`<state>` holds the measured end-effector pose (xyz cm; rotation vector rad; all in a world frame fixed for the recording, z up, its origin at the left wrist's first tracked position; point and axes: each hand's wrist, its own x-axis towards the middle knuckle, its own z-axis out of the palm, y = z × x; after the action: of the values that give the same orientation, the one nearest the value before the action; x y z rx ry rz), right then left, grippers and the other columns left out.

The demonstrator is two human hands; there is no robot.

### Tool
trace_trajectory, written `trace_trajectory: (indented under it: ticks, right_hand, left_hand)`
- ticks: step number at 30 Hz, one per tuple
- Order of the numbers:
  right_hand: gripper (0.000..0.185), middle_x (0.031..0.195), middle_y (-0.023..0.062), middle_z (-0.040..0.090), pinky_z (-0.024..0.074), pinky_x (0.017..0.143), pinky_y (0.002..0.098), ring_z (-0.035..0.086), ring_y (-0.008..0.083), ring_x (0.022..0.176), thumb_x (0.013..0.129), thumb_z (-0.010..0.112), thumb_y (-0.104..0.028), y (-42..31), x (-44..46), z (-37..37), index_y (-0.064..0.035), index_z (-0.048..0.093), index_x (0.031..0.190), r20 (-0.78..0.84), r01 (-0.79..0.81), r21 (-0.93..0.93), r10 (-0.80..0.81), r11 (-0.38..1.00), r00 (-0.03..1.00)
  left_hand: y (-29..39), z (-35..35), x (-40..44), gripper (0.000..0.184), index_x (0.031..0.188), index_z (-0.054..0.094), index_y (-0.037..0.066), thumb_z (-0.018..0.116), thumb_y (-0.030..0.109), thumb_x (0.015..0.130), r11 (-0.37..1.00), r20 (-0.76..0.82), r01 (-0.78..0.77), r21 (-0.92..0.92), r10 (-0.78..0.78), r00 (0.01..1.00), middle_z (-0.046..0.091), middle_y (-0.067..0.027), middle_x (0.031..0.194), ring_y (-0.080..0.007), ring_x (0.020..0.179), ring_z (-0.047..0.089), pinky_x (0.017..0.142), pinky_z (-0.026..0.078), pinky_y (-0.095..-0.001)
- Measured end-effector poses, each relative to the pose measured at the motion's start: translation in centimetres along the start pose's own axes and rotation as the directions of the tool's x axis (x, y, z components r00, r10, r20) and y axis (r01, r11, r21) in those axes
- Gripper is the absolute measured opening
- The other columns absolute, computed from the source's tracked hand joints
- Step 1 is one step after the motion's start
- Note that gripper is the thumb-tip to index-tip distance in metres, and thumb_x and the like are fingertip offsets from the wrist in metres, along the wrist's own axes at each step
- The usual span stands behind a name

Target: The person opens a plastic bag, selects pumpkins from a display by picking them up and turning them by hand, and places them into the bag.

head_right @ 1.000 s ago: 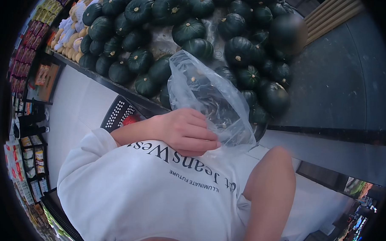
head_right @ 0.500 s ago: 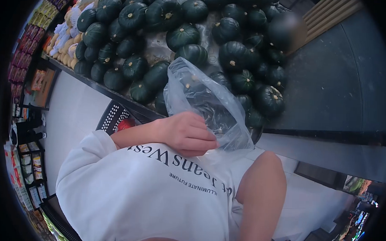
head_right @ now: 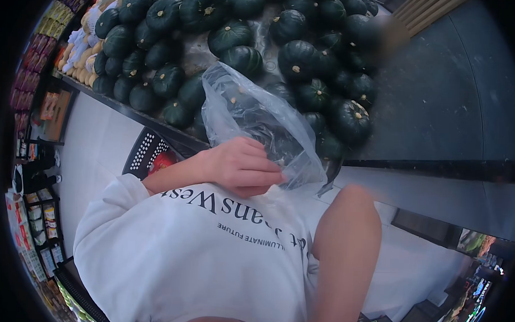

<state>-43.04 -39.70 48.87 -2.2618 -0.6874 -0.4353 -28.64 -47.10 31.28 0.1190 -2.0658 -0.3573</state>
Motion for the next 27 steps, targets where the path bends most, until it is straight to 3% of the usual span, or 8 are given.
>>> trace_trajectory:
  ticks: [6, 11, 15, 17, 18, 20, 23, 27]
  right_hand:
    - [0.016, 0.07, 0.007, 0.05, 0.0438, 0.059, 0.033, 0.053, 0.0204, 0.068, 0.081, 0.049, -0.005, -1.7, -1.0, 0.1, -0.0005, 0.06, 0.069, -0.164, 0.225, 0.254, -0.187, 0.941, 0.969]
    - [0.018, 0.071, 0.0073, 0.051, 0.0442, 0.059, 0.0333, 0.053, 0.0207, 0.069, 0.081, 0.048, -0.005, -2.4, -3.9, -0.5, 0.0, 0.061, 0.069, -0.554, 0.739, 0.422, -0.496, 0.525, 0.669]
    - [0.025, 0.067, 0.0117, 0.059, 0.0488, 0.05, 0.0338, 0.052, 0.0153, 0.054, 0.079, 0.057, -0.008, 1.9, -9.3, 0.8, -0.0014, 0.057, 0.055, -0.84, 0.76, 0.342, -0.182, 0.553, 0.511]
    - [0.016, 0.069, 0.0104, 0.061, 0.0499, 0.051, 0.034, 0.054, 0.0164, 0.056, 0.079, 0.061, -0.013, 5.6, -12.0, 3.0, 0.0004, 0.062, 0.071, -0.805, 0.475, 0.509, 0.203, 0.718, 0.557]
    - [0.017, 0.074, 0.0088, 0.063, 0.0523, 0.062, 0.0337, 0.057, 0.0177, 0.06, 0.082, 0.061, -0.015, 6.4, -12.6, 4.2, 0.0019, 0.064, 0.08, -0.774, -0.024, 0.467, 0.422, 0.884, 0.473]
    - [0.018, 0.091, 0.013, 0.065, 0.0506, 0.08, 0.0362, 0.061, 0.0265, 0.082, 0.084, 0.06, -0.013, 7.8, -10.9, 5.8, 0.0017, 0.066, 0.093, -0.646, -0.662, 0.464, 0.736, 0.589, 0.203]
    - [0.026, 0.114, 0.0157, 0.06, 0.0449, 0.091, 0.0385, 0.055, 0.033, 0.108, 0.083, 0.061, -0.01, 11.7, -12.6, 9.2, -0.0019, 0.063, 0.108, -0.793, -0.889, 0.181, 0.597, 0.421, 0.12]
    - [0.049, 0.13, 0.0161, 0.049, 0.0427, 0.096, 0.0405, 0.05, 0.0373, 0.116, 0.082, 0.063, -0.011, 13.1, -13.4, 10.4, -0.0052, 0.05, 0.128, -0.776, -0.961, 0.078, 0.621, 0.267, 0.11]
  left_hand:
    - [0.5, 0.0, -0.2, 0.029, 0.094, 0.066, 0.0, 0.067, -0.001, 0.065, 0.997, 0.029, 0.032, 0.073, -0.034, 0.999, 0.066, -0.008, 0.082, -0.0177, 0.055, 0.055, 0.048, 0.042, -0.0282]
    - [0.1, 0.4, 0.9, 0.025, 0.093, 0.067, 0.002, 0.071, 0.005, 0.068, 0.987, -0.014, 0.082, 0.136, -0.081, 0.997, 0.063, -0.0049, 0.073, -0.0187, 0.051, 0.054, 0.048, 0.042, -0.029]
    - [1.1, -1.0, 0.3, 0.014, 0.083, 0.065, 0.005, 0.071, 0.012, 0.072, 0.918, 0.248, 0.281, 0.279, -0.352, 0.903, 0.058, -0.0027, 0.062, -0.0208, 0.05, 0.054, 0.048, 0.043, -0.032]
    - [1.3, -1.1, 0.1, 0.012, 0.078, 0.062, 0.007, 0.069, 0.016, 0.076, 0.898, 0.307, 0.303, 0.32, -0.401, 0.863, 0.058, -0.0035, 0.061, -0.0236, 0.052, 0.057, 0.049, 0.046, -0.034]
    - [1.6, -1.3, 0.1, 0.012, 0.076, 0.062, 0.006, 0.069, 0.016, 0.075, 0.896, 0.345, 0.329, 0.299, -0.422, 0.838, 0.057, -0.0039, 0.06, -0.0237, 0.051, 0.057, 0.049, 0.045, -0.0343]
    - [2.0, -1.7, 0.1, 0.012, 0.071, 0.062, 0.005, 0.069, 0.015, 0.074, 0.883, 0.414, 0.386, 0.269, -0.468, 0.781, 0.056, -0.0045, 0.058, -0.0239, 0.048, 0.055, 0.047, 0.043, -0.0348]
    - [2.1, -2.8, -0.8, 0.012, 0.075, 0.063, 0.005, 0.066, 0.017, 0.078, 0.789, 0.555, 0.554, 0.267, -0.596, 0.581, 0.06, -0.0071, 0.064, -0.0272, 0.058, 0.06, 0.053, 0.048, -0.0365]
    - [2.4, -3.9, -0.5, 0.016, 0.088, 0.064, 0.005, 0.066, 0.016, 0.078, 0.771, 0.461, 0.605, 0.198, -0.618, 0.637, 0.064, -0.0089, 0.079, -0.026, 0.068, 0.063, 0.059, 0.05, -0.0358]
